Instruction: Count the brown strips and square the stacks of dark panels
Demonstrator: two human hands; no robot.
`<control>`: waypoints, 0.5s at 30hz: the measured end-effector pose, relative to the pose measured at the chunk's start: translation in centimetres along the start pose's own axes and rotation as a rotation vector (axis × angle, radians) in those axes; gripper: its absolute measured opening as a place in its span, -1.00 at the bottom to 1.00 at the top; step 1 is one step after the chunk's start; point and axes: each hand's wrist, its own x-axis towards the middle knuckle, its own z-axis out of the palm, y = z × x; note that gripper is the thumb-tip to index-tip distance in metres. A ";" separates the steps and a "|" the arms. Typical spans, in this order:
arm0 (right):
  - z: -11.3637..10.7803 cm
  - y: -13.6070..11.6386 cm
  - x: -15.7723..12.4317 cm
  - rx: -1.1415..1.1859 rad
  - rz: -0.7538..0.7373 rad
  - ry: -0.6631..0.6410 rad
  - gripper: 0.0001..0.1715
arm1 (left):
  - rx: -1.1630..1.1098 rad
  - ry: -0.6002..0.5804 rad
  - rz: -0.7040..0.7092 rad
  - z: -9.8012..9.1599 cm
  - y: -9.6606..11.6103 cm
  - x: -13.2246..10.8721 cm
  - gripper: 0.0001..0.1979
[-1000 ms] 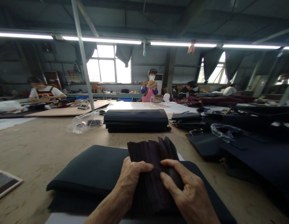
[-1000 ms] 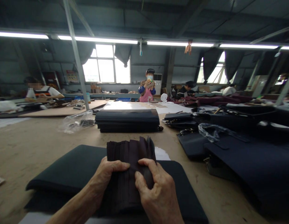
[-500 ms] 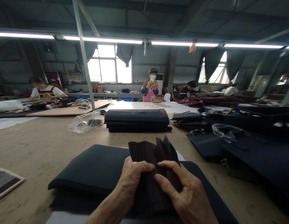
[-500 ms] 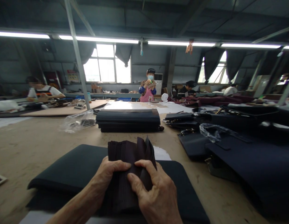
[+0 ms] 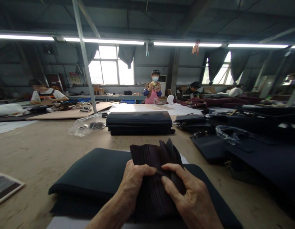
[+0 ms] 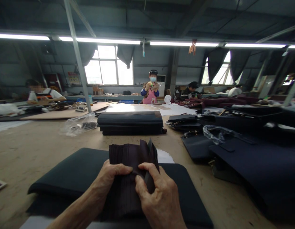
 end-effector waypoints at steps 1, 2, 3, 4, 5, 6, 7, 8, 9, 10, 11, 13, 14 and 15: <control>0.0 0.0 0.0 0.003 0.001 0.001 -0.79 | -0.002 0.011 -0.011 0.0 0.0 0.0 -0.55; 0.0 0.1 0.1 0.007 0.004 0.008 -0.80 | -0.008 0.022 -0.021 0.0 0.0 0.0 -0.55; 0.0 0.1 0.1 0.014 0.005 0.016 -0.80 | -0.009 0.021 -0.023 0.0 0.0 0.0 -0.56; 0.0 0.1 0.2 0.025 0.004 0.022 -0.79 | -0.007 0.006 -0.018 0.0 0.0 0.0 -0.58; 0.0 0.0 0.2 0.041 -0.002 0.022 -0.77 | -0.003 -0.019 -0.010 -0.1 0.0 0.1 -0.61; -0.1 0.0 0.2 0.061 -0.009 0.014 -0.76 | 0.005 -0.045 0.002 -0.1 0.0 0.0 -0.65; -0.1 0.0 0.2 0.079 -0.020 0.004 -0.74 | 0.015 -0.066 0.016 -0.1 0.0 0.0 -0.68; -0.1 0.0 0.1 0.091 -0.027 -0.008 -0.73 | 0.023 -0.076 0.030 -0.1 0.0 0.0 -0.71; -0.1 0.0 0.1 0.093 -0.030 -0.016 -0.73 | 0.029 -0.078 0.039 -0.2 -0.1 0.0 -0.72; -0.2 0.0 0.0 0.082 -0.023 -0.027 -0.75 | 0.028 -0.072 0.045 -0.2 -0.1 0.0 -0.72; -0.2 0.0 -0.1 0.063 -0.014 -0.039 -0.78 | 0.025 -0.063 0.049 -0.2 -0.1 0.0 -0.72; -0.1 0.2 -0.2 0.012 0.009 -0.079 -0.80 | 0.017 -0.048 0.042 -0.2 -0.2 0.1 -0.72; -0.1 0.2 -0.2 -0.008 0.016 -0.099 -0.79 | 0.017 -0.045 0.040 -0.2 -0.2 0.1 -0.72; -0.1 0.2 -0.2 -0.019 0.017 -0.111 -0.77 | 0.020 -0.043 0.042 -0.2 -0.1 0.1 -0.73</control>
